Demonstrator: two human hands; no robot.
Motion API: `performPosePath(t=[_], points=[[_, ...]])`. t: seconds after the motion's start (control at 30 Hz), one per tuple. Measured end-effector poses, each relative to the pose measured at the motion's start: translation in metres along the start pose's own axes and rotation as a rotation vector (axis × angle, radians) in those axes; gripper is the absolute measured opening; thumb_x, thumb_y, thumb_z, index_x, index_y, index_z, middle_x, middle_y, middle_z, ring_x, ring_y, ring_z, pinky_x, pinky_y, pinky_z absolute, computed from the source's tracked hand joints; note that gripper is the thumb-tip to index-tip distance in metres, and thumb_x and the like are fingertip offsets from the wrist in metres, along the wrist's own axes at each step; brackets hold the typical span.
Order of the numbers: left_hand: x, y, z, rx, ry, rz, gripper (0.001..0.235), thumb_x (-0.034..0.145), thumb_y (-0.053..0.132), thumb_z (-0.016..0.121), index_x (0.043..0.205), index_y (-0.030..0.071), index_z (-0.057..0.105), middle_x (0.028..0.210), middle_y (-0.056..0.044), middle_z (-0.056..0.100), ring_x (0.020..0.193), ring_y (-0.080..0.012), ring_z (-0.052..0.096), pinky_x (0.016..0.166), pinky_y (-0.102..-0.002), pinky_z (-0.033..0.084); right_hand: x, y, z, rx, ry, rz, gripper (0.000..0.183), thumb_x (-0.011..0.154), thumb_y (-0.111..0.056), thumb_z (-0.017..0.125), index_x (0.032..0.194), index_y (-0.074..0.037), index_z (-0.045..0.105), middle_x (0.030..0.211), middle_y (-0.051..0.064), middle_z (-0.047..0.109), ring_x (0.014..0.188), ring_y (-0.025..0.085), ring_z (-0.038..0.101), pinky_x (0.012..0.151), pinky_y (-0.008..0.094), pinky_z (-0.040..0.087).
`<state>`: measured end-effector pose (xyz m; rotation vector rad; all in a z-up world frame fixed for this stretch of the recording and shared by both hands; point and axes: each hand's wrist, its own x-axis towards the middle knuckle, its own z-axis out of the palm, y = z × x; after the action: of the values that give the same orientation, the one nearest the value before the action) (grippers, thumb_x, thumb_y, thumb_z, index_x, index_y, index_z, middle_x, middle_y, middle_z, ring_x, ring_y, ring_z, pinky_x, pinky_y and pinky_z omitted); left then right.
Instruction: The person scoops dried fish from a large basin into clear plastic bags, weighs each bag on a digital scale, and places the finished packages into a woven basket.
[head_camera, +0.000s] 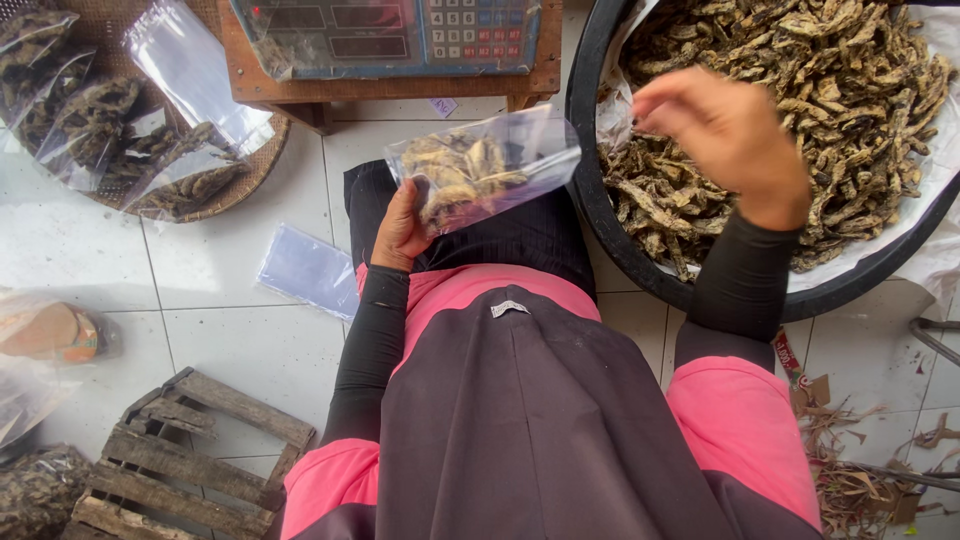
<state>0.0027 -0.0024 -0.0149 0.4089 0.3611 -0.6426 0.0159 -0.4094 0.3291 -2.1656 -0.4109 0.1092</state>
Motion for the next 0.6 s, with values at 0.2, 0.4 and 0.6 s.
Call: performPosePath(t=[0.2,0.4,0.6], points=[[-0.003,0.005,0.013,-0.024,-0.05,-0.014,0.065,0.095,0.048,0.073,0.142,0.007,0.056,0.135,-0.011,0.065,0.122,-0.0318,0.064,0.105,-0.051,0.054,0.009,0.162,-0.009,-0.164,0.283,0.454,0.014,0.108,0.003,0.054,0.116,0.0,0.065,0.111,0.013,0.072,0.099,0.02,0.073,0.088,0.034,0.063],[-0.005,0.0,0.02,-0.021,-0.062,-0.02,0.064,0.094,0.045,0.076,0.14,0.006,0.057,0.134,-0.012,0.065,0.123,-0.0328,0.064,0.106,-0.052,0.053,-0.014,0.34,0.069,-0.726,0.077,0.72,0.019,0.099,-0.012,0.073,0.111,0.002,0.068,0.104,0.025,0.072,0.095,0.038,0.07,0.085,0.05,0.058],[-0.005,0.003,0.021,-0.007,0.023,-0.013,0.069,0.09,0.045,0.079,0.141,0.005,0.056,0.136,-0.012,0.065,0.126,-0.0322,0.062,0.108,-0.051,0.052,-0.022,0.388,0.111,-0.822,0.209,0.812,0.045,0.079,-0.015,0.087,0.113,0.002,0.062,0.093,0.02,0.072,0.085,0.034,0.07,0.081,0.049,0.055]])
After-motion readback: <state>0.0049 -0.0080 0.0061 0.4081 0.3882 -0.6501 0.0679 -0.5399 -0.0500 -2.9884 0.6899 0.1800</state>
